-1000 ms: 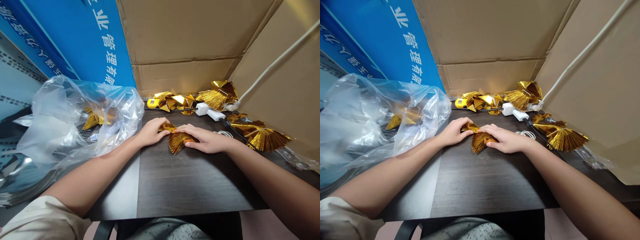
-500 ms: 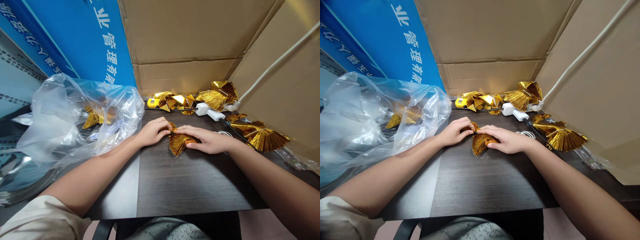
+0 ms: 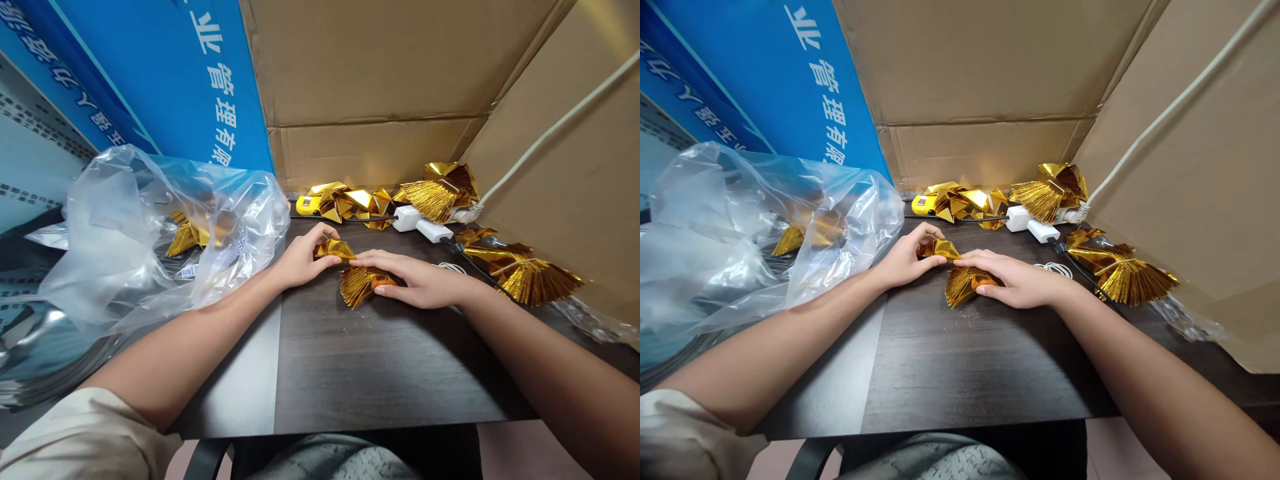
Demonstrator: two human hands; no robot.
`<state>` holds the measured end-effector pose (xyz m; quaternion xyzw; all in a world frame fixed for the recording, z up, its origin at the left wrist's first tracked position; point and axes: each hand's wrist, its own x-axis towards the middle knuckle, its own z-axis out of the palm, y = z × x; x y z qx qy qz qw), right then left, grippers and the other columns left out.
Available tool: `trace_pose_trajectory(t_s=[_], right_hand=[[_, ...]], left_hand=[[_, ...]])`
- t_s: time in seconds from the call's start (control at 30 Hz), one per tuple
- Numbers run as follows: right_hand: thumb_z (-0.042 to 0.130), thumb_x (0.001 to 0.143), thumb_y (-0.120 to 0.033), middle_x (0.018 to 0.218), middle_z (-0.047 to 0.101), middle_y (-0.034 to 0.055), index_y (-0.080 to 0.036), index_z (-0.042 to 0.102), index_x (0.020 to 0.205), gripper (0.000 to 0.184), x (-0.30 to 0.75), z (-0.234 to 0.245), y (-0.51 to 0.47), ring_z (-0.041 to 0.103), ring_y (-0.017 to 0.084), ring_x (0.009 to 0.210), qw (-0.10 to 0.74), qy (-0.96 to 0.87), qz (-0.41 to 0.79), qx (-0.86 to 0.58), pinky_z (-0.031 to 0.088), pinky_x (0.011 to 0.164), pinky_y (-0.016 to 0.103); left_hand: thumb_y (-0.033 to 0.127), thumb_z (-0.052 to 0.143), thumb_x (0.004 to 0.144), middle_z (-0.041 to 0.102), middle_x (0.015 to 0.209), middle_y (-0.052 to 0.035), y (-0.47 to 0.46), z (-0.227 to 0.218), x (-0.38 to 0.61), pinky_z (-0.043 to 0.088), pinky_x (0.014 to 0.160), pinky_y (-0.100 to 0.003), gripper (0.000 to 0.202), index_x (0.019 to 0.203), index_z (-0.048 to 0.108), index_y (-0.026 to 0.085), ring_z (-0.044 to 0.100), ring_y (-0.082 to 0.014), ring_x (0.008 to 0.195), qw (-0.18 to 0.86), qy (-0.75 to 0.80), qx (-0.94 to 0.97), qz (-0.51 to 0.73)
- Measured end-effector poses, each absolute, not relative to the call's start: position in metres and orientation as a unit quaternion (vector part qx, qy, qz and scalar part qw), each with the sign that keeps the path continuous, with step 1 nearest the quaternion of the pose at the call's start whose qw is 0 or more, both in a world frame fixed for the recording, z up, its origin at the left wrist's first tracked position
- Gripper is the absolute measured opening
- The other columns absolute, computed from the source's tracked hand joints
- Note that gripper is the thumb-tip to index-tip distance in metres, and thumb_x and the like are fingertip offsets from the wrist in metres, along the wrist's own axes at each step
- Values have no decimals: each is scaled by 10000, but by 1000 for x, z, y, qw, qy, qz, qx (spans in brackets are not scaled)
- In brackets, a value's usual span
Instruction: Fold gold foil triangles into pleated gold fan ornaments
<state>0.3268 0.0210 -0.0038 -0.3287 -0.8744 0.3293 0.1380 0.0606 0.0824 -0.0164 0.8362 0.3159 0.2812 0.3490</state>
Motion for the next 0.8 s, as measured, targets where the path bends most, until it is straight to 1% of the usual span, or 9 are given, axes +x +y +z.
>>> trace_pose_trajectory(t_s=[0.13,0.2,0.3,0.4,0.47,0.53,0.6,0.7,0.8], right_hand=[[478,987,-391,1529,447,145,-187,412,1512,566,330,-5,21,454,207,1434,142,-875,318,-337,392,1238,472],[472,990,-390,1529,443,150,-181,415,1502,556,332,-5,21,450,206,1436,141,-875,311,-343,391,1238,475],[459,995,-379,1526,441,153,-181,414,1496,540,333,-3,21,447,207,1430,138,-878,295,-350,396,1231,487],[456,995,-358,1501,464,146,-196,436,1478,510,334,-1,21,466,212,1398,133,-881,282,-355,414,1210,497],[453,995,-353,1486,475,143,-205,441,1476,503,334,-1,21,476,215,1379,133,-881,278,-359,424,1197,499],[449,996,-352,1484,474,142,-206,442,1477,503,335,-1,22,473,219,1378,132,-881,278,-360,424,1194,500],[447,995,-352,1485,472,140,-204,449,1473,500,336,-1,22,464,223,1383,131,-880,280,-362,417,1196,503],[446,992,-351,1477,479,140,-194,459,1459,493,336,-1,22,462,224,1377,130,-877,285,-364,410,1199,507],[451,990,-347,1477,480,141,-187,451,1461,497,336,-1,22,463,224,1374,132,-878,286,-361,414,1196,506]], left_hand=[[276,637,876,576,916,-13,83,-20,61,458,674,-249,364,1134,390,208,578,-124,780,392,284,821,302],[260,625,865,552,936,-14,84,-22,61,460,674,-239,359,1116,373,213,568,-117,795,398,273,819,309],[274,639,860,536,941,-11,85,-24,60,430,641,-226,314,1064,410,211,524,-94,746,383,278,828,300],[305,656,867,536,889,4,86,-24,60,400,616,-224,322,1058,415,210,472,-81,677,360,294,825,320],[298,671,875,555,850,8,86,-21,60,390,624,-228,248,979,471,194,460,-83,666,327,304,837,316],[270,703,871,584,819,7,86,-18,60,390,648,-233,198,857,535,168,478,-89,683,295,313,849,306],[249,747,852,617,806,5,86,-15,61,398,670,-233,202,786,584,150,512,-95,706,284,325,847,311],[268,796,823,662,794,2,85,-13,62,393,653,-228,201,766,649,143,533,-94,681,286,359,831,314],[281,804,815,677,756,2,84,-13,62,381,636,-230,211,739,665,142,541,-96,652,274,386,824,311]])
